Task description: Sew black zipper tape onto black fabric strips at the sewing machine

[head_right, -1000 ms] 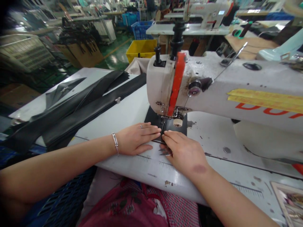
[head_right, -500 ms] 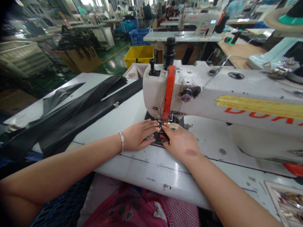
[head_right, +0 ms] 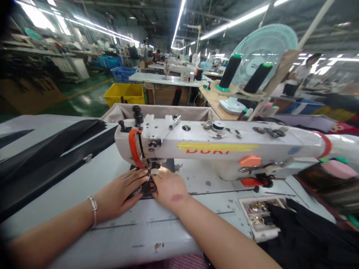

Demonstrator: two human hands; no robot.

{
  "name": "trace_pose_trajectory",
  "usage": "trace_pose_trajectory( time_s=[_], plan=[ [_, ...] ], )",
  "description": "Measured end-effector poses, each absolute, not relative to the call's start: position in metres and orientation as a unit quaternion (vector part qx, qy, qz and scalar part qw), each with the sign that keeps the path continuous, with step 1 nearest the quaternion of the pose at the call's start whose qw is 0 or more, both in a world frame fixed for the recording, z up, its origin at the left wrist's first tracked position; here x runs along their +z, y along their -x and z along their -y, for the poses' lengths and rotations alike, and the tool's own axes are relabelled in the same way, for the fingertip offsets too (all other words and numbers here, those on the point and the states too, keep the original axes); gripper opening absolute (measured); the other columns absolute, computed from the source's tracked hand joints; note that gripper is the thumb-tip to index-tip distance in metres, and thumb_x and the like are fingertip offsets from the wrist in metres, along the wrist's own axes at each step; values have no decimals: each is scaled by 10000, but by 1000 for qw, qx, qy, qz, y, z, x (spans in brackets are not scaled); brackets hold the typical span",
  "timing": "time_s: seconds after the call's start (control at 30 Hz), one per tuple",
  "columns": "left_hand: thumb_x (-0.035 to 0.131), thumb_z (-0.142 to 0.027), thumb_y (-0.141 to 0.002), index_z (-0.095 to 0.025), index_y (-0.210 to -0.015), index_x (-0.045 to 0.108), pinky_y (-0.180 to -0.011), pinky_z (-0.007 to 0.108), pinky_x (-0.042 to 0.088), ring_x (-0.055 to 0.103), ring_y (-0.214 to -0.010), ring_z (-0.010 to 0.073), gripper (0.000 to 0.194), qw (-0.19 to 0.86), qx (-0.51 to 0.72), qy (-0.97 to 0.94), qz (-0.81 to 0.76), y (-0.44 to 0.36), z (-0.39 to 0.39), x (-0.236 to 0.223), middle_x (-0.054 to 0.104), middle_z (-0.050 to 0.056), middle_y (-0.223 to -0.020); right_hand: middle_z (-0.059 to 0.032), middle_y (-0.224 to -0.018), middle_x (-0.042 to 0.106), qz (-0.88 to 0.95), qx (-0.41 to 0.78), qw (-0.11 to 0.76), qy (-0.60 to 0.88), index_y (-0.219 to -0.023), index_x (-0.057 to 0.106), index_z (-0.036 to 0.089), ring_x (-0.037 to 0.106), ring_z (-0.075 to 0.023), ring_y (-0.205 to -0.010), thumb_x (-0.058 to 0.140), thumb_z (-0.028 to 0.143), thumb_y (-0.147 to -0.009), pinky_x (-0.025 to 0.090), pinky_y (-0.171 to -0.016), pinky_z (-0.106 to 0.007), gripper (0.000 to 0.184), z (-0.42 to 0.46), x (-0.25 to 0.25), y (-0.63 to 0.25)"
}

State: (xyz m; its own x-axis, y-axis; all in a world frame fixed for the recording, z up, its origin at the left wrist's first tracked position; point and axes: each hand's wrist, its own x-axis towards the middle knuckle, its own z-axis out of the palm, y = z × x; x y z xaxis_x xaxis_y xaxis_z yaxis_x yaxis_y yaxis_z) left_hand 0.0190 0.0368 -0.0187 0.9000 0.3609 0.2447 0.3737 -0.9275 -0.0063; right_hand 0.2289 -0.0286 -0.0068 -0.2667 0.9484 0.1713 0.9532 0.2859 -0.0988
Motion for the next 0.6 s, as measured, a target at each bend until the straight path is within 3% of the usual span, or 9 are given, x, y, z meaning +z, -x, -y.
trace_pose_trajectory(
  time_s=[0.13, 0.23, 0.4, 0.47, 0.53, 0.6],
  plan=[
    [465, -344, -918, -133, -1339, 461, -1149, 543, 245, 342, -1371, 294, 471, 39, -113, 971, 209, -19, -31, -20, 405, 155, -1451, -70, -1293, 576, 788, -15, 107, 606, -1336, 486, 214, 464, -227, -1225, 473, 324, -883, 476, -873, -342, 466, 28, -8, -225],
    [459, -364, -922, -145, -1350, 447, -1152, 563, 195, 299, -1395, 299, 481, 22, -96, 968, 232, -24, -28, -20, 366, 153, -1477, -66, -1249, 602, 789, -1, 109, 605, -1320, 503, 241, 505, -231, -1182, 479, 315, -882, 491, -844, -352, 444, 23, -7, -227],
    [446, -460, -939, -228, -1445, 308, -1156, 446, 230, 284, -1409, 217, 573, -50, -39, 967, 249, 8, -36, -8, 328, 88, -1511, -74, -1310, 567, 803, 38, 125, 581, -1300, 530, 229, 532, -204, -1180, 448, 258, -905, 468, -928, -361, 404, 37, -5, -246],
    [410, -486, -949, -278, -1461, 272, -1151, 425, 229, 314, -1393, 205, 569, -15, -2, 929, 369, 47, -38, 1, 347, 68, -1503, -75, -1336, 551, 808, 42, 134, 573, -1271, 556, 209, 508, -223, -1218, 455, 260, -900, 454, -965, -401, 387, 53, -10, -255],
    [373, -479, -956, -239, -1453, 307, -1118, 469, 256, 353, -1365, 267, 556, 58, 32, 836, 544, 89, -34, 10, 386, 125, -1468, -69, -1320, 565, 800, 30, 152, 580, -1235, 585, 215, 505, -237, -1222, 467, 266, -894, 453, -974, -435, 364, 73, -16, -256],
    [375, -444, -946, -105, -1410, 381, -1026, 528, 345, 445, -1275, 361, 574, 94, 46, 763, 639, 120, -26, 15, 467, 233, -1365, -67, -1267, 599, 790, 23, 187, 583, -1182, 617, 222, 512, -235, -1205, 467, 240, -892, 449, -982, -441, 328, 95, -19, -244]
  ],
)
